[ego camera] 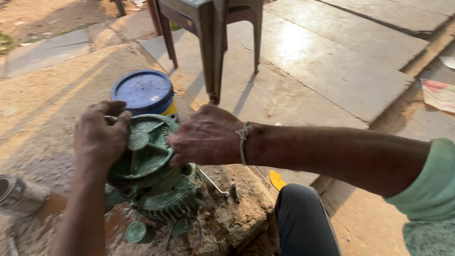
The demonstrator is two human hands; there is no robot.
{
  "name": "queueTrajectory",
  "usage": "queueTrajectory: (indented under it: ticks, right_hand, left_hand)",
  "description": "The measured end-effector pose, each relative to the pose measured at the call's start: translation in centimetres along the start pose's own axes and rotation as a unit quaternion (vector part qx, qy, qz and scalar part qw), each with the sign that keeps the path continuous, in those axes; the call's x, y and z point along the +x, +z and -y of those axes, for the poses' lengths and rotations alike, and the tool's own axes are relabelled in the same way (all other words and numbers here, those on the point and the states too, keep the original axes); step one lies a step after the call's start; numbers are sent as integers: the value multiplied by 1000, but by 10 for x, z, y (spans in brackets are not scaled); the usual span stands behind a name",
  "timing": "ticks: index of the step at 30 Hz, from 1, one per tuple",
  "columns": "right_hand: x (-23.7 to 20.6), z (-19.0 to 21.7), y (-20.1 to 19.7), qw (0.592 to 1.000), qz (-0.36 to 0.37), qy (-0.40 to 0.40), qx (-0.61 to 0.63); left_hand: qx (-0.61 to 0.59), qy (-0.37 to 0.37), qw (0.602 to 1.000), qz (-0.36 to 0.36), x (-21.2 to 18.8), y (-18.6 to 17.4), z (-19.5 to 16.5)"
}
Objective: The person removes the top cover of a green electric motor, exposing the fan and internal components. They then use a pair of scissors to adjust or clean parts inside the motor housing.
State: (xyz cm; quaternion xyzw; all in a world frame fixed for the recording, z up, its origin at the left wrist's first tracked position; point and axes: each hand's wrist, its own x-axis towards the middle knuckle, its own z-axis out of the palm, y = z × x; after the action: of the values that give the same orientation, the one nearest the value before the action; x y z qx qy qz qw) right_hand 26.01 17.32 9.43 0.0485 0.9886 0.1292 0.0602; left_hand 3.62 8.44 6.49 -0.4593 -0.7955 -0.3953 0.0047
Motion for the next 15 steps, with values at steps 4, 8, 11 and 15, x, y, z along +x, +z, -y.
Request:
queueTrajectory:
  ticks: [4, 8, 11, 15]
  right_hand:
    - [-4, 0, -8, 987, -136, -81, 9]
    - [-4, 5, -8, 998, -52, -29, 16]
    - [-4, 11, -10, 998, -50, -13, -19]
    - [-13, 9, -28, 993, -114, -4, 20]
  left_hand:
    - [8, -16, 1000, -11, 0, 2, 0]
    - [16, -18, 1000, -8, 0, 2, 0]
    - [10, 1, 1000, -18, -1, 2, 0]
    - [36, 27, 999, -26, 2, 6, 8]
